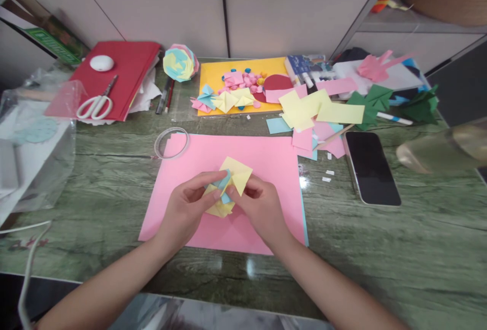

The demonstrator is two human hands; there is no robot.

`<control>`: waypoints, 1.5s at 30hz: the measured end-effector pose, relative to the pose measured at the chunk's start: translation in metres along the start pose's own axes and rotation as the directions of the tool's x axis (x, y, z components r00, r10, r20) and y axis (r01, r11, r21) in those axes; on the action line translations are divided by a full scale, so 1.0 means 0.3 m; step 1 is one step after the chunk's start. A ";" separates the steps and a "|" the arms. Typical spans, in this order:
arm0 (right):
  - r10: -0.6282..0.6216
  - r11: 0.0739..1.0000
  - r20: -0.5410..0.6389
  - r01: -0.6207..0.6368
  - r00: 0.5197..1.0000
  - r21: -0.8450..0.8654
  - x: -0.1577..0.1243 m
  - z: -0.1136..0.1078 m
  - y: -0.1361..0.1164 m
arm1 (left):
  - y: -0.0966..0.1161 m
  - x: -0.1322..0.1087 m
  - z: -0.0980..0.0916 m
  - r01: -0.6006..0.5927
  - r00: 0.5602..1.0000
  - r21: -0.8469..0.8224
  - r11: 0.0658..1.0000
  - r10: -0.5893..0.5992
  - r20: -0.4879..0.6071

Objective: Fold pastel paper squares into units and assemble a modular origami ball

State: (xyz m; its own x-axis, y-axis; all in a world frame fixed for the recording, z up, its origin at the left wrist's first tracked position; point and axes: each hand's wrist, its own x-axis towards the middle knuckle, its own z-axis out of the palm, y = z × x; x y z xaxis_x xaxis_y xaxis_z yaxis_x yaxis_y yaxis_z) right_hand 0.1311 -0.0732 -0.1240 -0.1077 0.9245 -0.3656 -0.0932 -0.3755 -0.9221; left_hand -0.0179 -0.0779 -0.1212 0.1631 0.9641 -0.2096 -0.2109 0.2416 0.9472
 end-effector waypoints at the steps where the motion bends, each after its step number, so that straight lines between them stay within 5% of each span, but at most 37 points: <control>1: -0.004 1.000 0.004 0.004 1.000 0.005 0.002 0.001 0.002 | 0.000 -0.001 0.000 0.000 1.000 0.005 1.000 0.000 0.002; 8: -0.083 0.996 -0.068 0.081 0.994 -0.025 0.006 0.019 0.014 | 0.000 0.001 0.000 -0.004 1.000 -0.001 1.000 0.004 0.002; 18: 0.008 0.995 0.129 -0.021 0.992 0.099 0.018 -0.012 0.002 | 0.008 0.005 -0.009 -0.018 0.999 -0.010 1.000 0.018 0.034; 25: -0.003 0.999 0.031 0.002 1.000 0.033 0.012 0.005 0.007 | 0.009 0.006 -0.008 -0.023 1.000 0.002 1.000 0.023 0.005; 33: 0.000 0.998 0.165 -0.010 0.986 0.062 0.015 -0.021 -0.010 | 0.009 0.008 -0.008 -0.010 1.000 -0.002 1.000 0.010 -0.012; 45: -0.001 0.998 0.200 -0.010 0.980 0.054 0.023 -0.029 -0.003 | 0.015 0.005 -0.006 -0.003 1.000 -0.025 1.000 0.002 -0.026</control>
State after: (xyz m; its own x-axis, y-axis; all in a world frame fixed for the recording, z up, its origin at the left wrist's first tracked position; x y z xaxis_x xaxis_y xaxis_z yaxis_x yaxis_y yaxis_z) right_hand 0.1391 -0.0658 -0.1269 -0.3031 0.8932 -0.3322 -0.1454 -0.3879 -0.9102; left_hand -0.0204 -0.0752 -0.1178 0.1374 0.9672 -0.2135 -0.2355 0.2413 0.9414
